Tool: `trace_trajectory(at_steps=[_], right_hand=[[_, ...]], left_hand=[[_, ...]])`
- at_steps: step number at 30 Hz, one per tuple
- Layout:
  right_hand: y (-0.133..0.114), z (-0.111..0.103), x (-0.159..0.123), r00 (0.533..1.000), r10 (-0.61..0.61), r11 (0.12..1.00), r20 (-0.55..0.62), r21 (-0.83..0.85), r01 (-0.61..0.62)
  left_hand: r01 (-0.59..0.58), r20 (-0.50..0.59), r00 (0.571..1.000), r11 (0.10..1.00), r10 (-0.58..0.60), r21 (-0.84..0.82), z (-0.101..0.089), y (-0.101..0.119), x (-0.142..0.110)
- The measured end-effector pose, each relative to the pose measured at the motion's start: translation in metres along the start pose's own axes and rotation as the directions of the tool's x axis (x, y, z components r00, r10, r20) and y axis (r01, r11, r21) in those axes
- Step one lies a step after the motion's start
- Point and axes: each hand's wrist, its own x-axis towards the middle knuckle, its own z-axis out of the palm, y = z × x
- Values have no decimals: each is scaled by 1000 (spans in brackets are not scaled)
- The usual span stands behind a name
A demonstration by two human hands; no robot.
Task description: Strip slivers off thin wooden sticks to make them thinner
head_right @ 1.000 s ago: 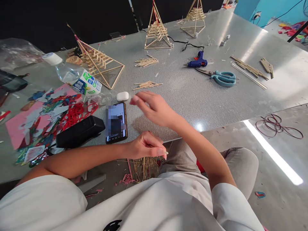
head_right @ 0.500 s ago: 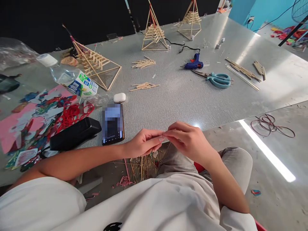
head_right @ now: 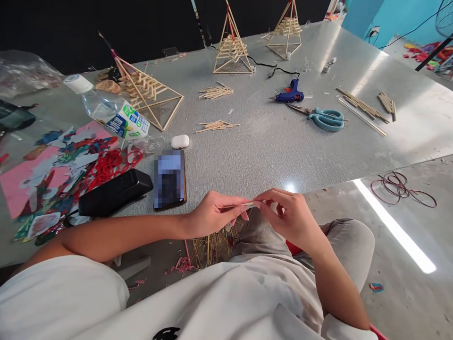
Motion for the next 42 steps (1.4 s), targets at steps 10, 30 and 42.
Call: trace_trajectory(at_steps=[10,30,42], right_hand=[[0,25,-15,988,-2,999,-152,-39,-4],[1,35,-22,971,122,987,-207,130,-97],[7,40,-25,962,85,993,-261,104,-60]], left_hand=[[-46,-65,996,987,56,152,1,-8,-3],[-144,-39,987,968,155,204,1,-7,-3],[-32,-65,997,998,34,46,2,-4,-1]])
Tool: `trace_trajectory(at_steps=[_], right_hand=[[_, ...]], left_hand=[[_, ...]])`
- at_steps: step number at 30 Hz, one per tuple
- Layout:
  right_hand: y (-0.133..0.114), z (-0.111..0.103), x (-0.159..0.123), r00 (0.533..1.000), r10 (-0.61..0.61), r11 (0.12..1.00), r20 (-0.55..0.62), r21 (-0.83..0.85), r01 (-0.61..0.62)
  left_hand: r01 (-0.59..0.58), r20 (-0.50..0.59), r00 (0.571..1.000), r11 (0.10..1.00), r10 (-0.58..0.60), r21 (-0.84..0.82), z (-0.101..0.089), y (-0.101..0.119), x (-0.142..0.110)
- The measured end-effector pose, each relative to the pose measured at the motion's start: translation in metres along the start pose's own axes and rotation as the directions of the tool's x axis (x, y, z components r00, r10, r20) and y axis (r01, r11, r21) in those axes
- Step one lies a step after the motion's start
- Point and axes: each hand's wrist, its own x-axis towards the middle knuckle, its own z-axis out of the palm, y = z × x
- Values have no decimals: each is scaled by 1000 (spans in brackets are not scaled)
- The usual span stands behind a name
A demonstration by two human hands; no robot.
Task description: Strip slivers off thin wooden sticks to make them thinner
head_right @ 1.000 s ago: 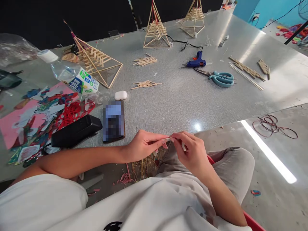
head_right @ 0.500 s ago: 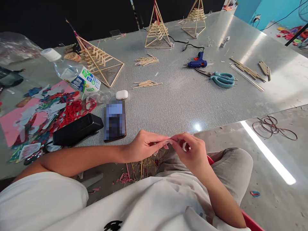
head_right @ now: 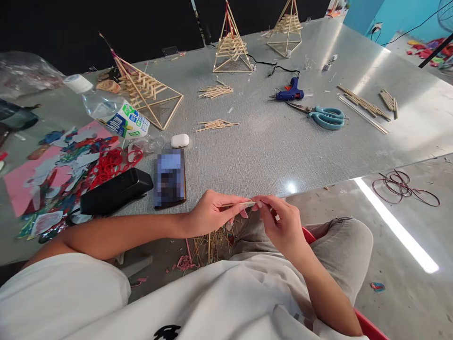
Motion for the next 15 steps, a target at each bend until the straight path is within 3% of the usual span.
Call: trace_trajectory(at_steps=[5,9,10,12,15], right_hand=[[5,-5,5,984,-9,998,-176,-71,-3],[13,-7,3,984,-58,990,-168,-135,35],[13,-6,2,991,-58,990,-123,-131,42],[13,-4,-2,996,-23,996,91,-81,30],[9,1,-9,885,28,1000,464,-18,-22]], left_hand=[[14,16,1000,1000,-14,6,-1,0,-2],[-40,42,998,998,42,-39,-2,1,-3],[-66,44,997,997,68,-41,-3,2,-2],[-109,52,992,993,111,-35,-5,4,-2],[-125,76,989,992,127,-34,-7,6,-1]])
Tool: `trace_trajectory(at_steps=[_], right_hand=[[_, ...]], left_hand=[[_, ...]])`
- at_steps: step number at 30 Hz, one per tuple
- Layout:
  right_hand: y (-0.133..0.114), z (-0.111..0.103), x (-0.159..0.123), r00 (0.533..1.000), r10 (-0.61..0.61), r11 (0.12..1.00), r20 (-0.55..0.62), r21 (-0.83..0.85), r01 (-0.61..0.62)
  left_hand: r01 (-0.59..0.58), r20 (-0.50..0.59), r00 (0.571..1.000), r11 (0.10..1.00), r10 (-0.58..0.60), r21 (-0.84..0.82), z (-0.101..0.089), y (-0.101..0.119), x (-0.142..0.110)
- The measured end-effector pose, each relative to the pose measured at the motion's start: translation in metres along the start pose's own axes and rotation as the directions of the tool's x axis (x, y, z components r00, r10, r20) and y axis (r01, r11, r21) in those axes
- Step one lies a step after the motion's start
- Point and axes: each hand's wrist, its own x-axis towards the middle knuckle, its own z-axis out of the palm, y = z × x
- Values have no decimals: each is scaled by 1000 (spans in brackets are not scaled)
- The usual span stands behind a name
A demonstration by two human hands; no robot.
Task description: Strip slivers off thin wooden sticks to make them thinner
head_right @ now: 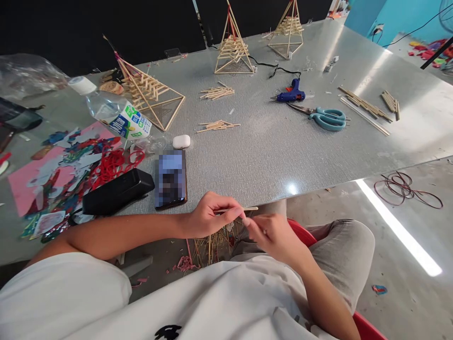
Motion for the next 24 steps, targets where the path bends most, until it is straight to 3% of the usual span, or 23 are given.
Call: trace_trajectory(at_steps=[1,3,8,11,17,20,24], right_hand=[[-1,2,-1,998,1,1000,61,10,-1],[-2,4,-4,997,-15,999,70,38,12],[1,-1,-10,996,-63,968,-69,240,77],[0,-6,-10,987,-79,968,-138,224,109],[-9,-18,-13,993,-55,985,-103,155,71],[-10,-21,-15,970,-78,993,-230,72,97],[-10,-16,-14,882,-142,985,-449,25,171]], left_hand=[[-1,4,1000,1000,1,-4,0,0,0],[-3,6,1000,1000,3,-7,-1,0,0],[-14,81,997,998,8,66,0,1,1],[-74,107,992,988,60,132,1,3,1],[-62,68,996,987,52,150,3,4,1],[-51,52,998,986,43,158,4,2,1],[-37,59,998,986,28,164,3,1,0]])
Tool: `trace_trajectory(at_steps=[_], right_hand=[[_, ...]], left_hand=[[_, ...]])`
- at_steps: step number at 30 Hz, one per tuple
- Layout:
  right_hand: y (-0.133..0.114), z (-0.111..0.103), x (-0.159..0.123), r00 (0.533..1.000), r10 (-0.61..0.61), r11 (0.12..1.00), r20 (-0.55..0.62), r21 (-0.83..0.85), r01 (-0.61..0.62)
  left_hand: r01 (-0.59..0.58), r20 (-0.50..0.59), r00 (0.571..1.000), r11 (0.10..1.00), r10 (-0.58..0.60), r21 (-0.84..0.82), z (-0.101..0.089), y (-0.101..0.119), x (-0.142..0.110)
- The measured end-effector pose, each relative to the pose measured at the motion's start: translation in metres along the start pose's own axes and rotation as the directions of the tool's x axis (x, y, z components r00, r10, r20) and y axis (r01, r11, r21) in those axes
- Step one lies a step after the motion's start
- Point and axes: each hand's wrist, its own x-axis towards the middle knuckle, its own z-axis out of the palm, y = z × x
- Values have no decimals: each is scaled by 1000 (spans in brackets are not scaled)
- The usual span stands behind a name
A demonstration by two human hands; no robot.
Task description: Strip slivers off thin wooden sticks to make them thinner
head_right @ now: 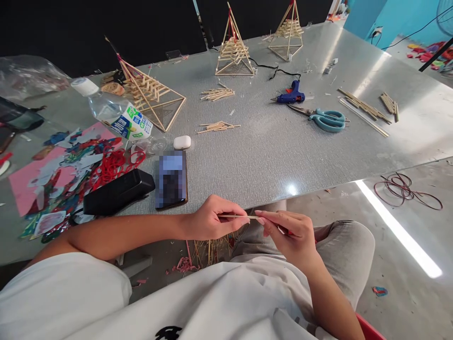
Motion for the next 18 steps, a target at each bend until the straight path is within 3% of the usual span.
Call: trace_trajectory(at_steps=[2,4,9,18], right_hand=[[0,3,0,996,-48,999,-75,-4,48],[0,3,1,995,-60,998,-75,-8,60],[-3,-5,7,994,17,999,108,36,-21],[1,-11,11,984,-59,997,168,68,48]], left_hand=[[4,3,1000,1000,-4,4,-1,0,0],[-3,9,1000,1000,3,9,-1,0,0],[-58,13,998,998,57,23,1,-1,-1],[-93,15,996,994,93,55,1,-3,-2]])
